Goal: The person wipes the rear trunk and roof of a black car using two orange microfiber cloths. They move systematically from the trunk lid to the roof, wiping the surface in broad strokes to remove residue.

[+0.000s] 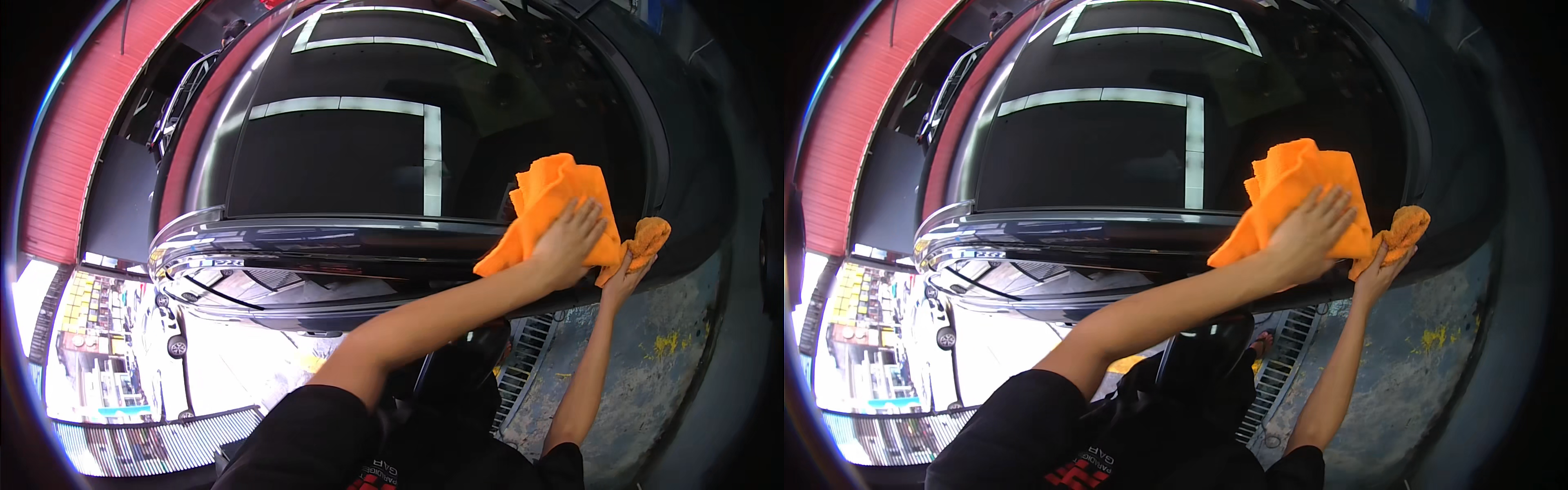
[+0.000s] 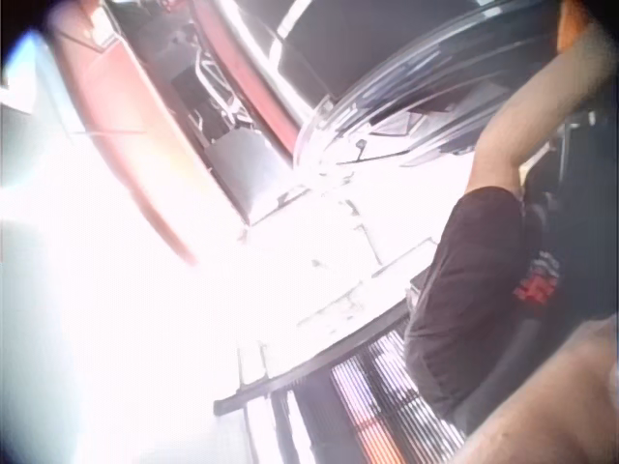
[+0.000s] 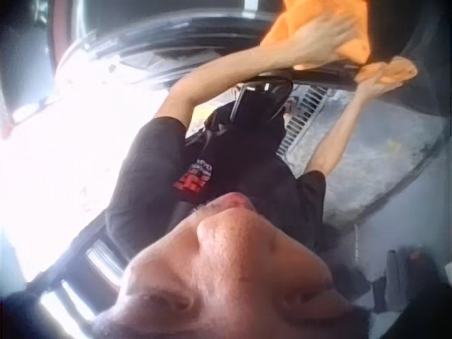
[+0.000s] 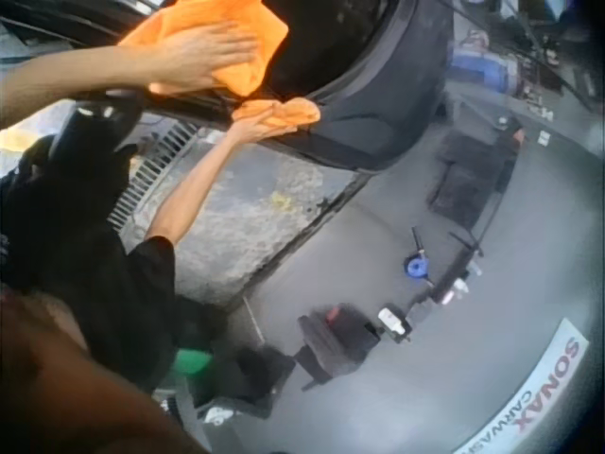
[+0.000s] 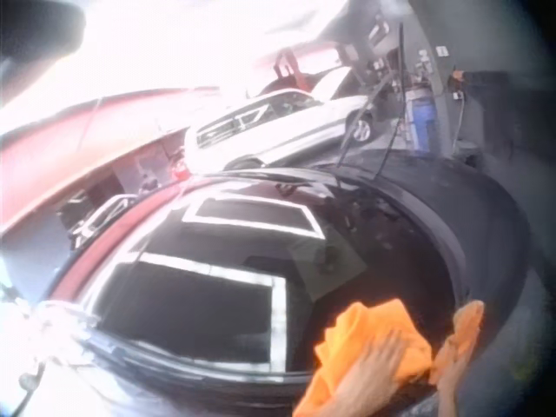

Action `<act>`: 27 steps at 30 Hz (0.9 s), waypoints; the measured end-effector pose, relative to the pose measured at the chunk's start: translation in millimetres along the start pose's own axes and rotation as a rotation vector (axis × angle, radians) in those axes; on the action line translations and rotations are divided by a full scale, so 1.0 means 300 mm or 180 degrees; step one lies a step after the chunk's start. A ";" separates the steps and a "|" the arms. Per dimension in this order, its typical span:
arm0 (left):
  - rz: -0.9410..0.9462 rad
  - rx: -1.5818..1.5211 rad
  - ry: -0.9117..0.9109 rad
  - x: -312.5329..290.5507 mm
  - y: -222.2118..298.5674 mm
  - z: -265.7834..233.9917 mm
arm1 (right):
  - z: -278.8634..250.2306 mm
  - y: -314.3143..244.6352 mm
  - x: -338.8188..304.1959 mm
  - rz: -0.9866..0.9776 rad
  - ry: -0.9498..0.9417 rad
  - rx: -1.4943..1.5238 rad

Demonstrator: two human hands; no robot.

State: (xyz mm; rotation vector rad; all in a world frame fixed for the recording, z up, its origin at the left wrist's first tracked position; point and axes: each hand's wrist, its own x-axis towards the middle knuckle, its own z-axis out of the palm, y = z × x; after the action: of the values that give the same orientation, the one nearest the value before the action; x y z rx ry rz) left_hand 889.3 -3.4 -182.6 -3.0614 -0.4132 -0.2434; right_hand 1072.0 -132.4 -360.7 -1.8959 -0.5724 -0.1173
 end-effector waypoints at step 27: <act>-0.2324 0.1419 0.0500 -0.760 -0.959 -0.726 | -0.012 -0.014 0.011 -0.0215 -0.0179 -0.0255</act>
State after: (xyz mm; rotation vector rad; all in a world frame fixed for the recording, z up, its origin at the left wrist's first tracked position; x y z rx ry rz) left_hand 562.9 200.7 1.7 -2.3239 -1.3465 -0.3472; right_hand 1073.6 -133.3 -354.6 -1.9630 -0.6790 -0.1329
